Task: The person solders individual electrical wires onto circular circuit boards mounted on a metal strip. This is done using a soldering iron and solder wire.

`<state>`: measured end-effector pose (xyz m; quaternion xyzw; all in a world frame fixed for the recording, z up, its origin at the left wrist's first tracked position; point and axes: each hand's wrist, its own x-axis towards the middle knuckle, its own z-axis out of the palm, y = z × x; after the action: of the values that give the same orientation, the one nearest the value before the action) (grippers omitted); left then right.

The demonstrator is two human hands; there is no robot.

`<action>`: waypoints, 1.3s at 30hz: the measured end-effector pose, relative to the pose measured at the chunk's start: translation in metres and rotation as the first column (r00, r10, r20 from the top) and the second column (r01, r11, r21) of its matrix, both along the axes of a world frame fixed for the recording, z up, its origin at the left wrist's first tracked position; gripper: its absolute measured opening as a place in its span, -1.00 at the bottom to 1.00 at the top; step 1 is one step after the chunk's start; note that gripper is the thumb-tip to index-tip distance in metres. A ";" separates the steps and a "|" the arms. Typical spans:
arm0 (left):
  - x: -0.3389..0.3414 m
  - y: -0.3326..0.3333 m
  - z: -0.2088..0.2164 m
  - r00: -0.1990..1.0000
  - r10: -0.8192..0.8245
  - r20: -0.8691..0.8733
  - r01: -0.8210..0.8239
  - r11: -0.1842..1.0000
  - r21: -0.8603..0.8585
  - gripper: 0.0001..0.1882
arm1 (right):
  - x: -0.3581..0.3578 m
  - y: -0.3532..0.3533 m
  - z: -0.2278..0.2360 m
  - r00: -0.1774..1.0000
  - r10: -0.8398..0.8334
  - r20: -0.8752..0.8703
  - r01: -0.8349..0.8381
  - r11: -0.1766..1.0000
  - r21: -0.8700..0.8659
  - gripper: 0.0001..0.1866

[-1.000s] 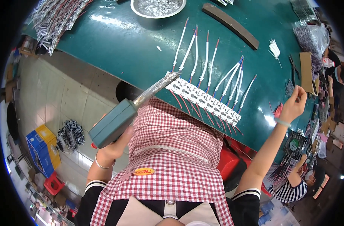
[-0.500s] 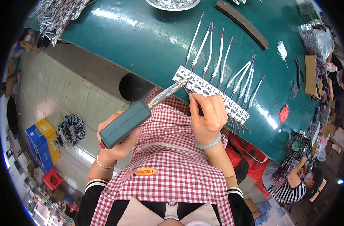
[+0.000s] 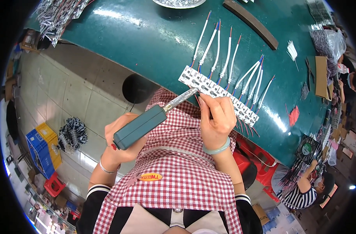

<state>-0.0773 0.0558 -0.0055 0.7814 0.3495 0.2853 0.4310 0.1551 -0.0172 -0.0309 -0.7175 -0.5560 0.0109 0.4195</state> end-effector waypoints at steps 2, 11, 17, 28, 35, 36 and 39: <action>0.001 0.000 -0.001 1.000 0.003 -0.011 -0.003 1.000 -0.015 -0.69 | 0.000 0.000 0.000 1.000 -0.001 -0.004 0.001 1.000 -0.004 -0.77; 0.003 0.002 0.005 1.000 -0.009 -0.028 0.009 1.000 -0.003 -0.72 | 0.001 -0.001 0.001 1.000 -0.015 -0.010 0.015 1.000 -0.025 -0.78; -0.002 0.001 0.002 1.000 0.020 0.015 -0.022 0.994 0.108 -0.77 | 0.001 -0.001 0.000 1.000 -0.016 -0.006 0.016 0.999 -0.028 -0.77; -0.009 -0.007 -0.004 0.985 0.148 0.089 -0.149 0.989 -0.001 -0.73 | -0.001 0.001 0.015 0.999 -0.028 0.016 0.027 0.999 0.046 -0.80; -0.007 -0.004 -0.004 0.989 0.128 0.069 -0.132 0.989 0.060 -0.73 | -0.008 0.023 0.000 1.000 -0.004 -0.002 0.004 0.999 0.050 -0.81; -0.007 -0.003 -0.001 0.989 0.131 0.068 -0.135 0.989 0.060 -0.73 | -0.008 0.023 -0.005 1.000 -0.015 0.017 0.014 0.999 0.051 -0.80; -0.006 -0.001 0.003 0.996 0.093 -0.001 -0.093 0.994 0.054 -0.75 | -0.008 0.025 -0.008 0.998 -0.020 0.063 0.016 0.998 0.066 -0.79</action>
<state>-0.0838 0.0549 -0.0027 0.7761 0.3787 0.3129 0.3955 0.1466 0.0076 -0.0393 -0.7084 -0.5625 -0.0340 0.4250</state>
